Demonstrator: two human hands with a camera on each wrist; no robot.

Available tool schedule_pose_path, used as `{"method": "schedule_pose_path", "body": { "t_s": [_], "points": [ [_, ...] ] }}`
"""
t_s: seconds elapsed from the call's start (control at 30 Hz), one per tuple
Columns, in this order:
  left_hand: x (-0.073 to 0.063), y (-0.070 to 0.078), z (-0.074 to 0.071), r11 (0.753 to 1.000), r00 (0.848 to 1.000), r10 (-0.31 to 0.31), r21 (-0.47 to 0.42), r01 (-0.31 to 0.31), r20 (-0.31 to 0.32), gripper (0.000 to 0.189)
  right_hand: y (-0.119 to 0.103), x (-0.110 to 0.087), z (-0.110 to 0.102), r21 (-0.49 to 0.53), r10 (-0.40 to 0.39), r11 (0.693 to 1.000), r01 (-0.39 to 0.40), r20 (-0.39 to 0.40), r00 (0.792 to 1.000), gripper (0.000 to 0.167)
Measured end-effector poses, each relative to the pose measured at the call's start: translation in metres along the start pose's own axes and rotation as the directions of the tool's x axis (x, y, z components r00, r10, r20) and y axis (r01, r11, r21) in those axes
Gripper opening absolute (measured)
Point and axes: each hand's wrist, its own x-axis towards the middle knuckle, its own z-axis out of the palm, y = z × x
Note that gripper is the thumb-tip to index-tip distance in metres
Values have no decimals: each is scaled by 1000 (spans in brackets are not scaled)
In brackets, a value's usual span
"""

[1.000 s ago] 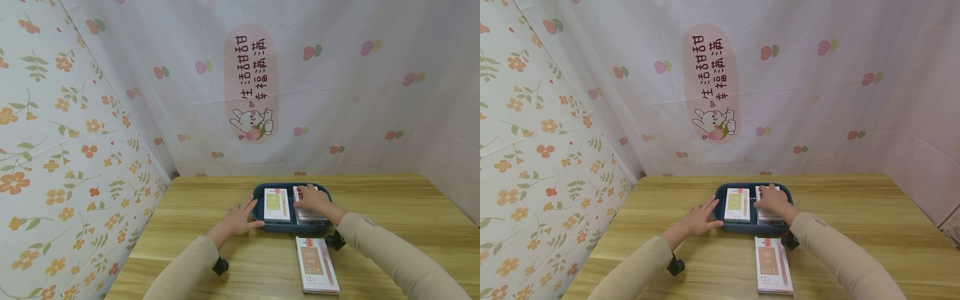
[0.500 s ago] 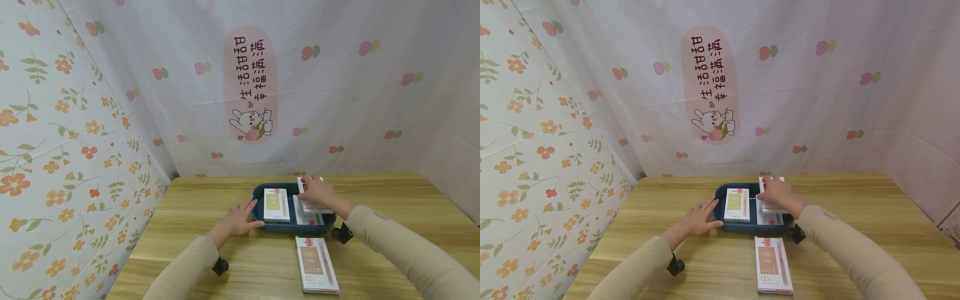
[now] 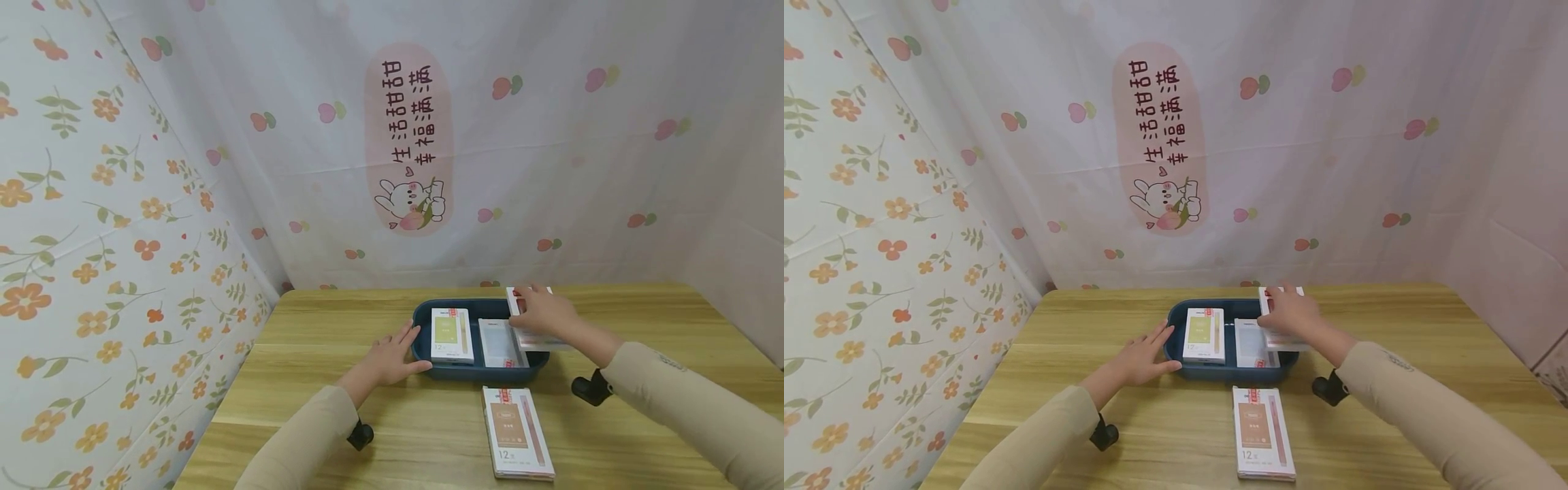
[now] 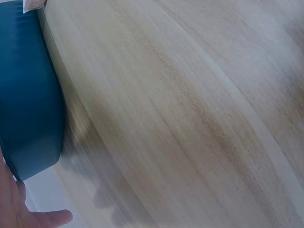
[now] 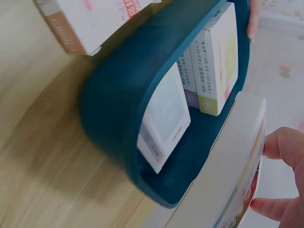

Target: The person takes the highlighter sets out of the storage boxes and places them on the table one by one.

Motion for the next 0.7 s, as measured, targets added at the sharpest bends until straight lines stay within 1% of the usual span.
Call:
{"method": "schedule_pose_path", "body": {
  "t_s": [0.17,0.4,0.57,0.7],
  "points": [
    [-1,1,-1,1000,1000,-1,3,1,0,86,13,-12,-4,-3,-9,1000,9,-16,1000,67],
    [-2,0,0,1000,1000,9,-2,-9,-4,85,32,-25,-7,-3,21,1000,-21,0,1000,72],
    [-1,0,1,1000,1000,8,11,-8,-5,85,45,-34,-7,25,32,999,-32,0,999,73],
    [-1,1,0,1000,1000,7,15,-7,-5,86,53,-43,-5,55,22,998,-21,-4,1000,75]
  ]
}}
